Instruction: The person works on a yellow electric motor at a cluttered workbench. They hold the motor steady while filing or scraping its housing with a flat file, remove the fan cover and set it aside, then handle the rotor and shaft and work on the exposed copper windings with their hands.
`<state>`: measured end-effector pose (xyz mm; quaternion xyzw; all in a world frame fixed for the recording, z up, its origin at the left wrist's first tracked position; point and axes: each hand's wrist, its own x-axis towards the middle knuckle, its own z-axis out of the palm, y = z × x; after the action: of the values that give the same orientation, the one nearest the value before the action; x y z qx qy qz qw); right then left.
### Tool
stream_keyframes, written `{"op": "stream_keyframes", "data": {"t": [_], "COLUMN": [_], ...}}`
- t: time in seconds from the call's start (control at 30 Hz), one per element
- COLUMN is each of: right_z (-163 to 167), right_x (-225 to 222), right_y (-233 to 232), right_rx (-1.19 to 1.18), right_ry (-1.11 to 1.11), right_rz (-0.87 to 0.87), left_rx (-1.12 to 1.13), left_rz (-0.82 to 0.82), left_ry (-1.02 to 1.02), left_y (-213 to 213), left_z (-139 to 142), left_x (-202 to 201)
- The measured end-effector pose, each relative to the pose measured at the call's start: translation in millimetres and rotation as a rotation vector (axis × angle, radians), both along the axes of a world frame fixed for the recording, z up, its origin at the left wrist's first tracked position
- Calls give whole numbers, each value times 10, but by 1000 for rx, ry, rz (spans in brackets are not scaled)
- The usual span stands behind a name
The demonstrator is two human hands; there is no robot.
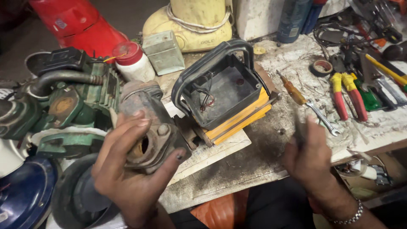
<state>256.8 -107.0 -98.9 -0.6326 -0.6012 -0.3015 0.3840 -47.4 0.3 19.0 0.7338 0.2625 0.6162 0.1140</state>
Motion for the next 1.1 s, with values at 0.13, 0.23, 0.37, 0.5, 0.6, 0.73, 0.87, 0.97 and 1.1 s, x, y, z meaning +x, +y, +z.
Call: {"op": "stream_keyframes", "data": {"t": [0.13,0.23,0.37,0.5,0.6,0.73,0.87,0.97,1.1], "right_z": [66,128,168,203,239,222,36,-101,-48], "right_x": [-114,-168,-125,-32,4,60,134,153,126], "right_y": [25,29,90,132,127,153,196,201,250], "right_rx": [-225,-6,-49,-186,36,15,-347,63,-73], "right_ry": [120,30,90,63,161,139,140,187,387], "right_rz": [-65,48,41,-77,95,134,-74,223,140], "left_rx": [-39,-24,-17,45,65,-51,-42,145,-310], "left_rz": [84,147,252,271,257,98,78,216,130], "left_ry": [-74,47,98,259,477,665,723,798,716], "left_y": [-82,-256,-497,-510,-480,-264,-117,74,228], "left_z": [-47,100,200,325,474,642,710,788,911], "left_x": [121,158,409,370,290,264,306,431,585]}}
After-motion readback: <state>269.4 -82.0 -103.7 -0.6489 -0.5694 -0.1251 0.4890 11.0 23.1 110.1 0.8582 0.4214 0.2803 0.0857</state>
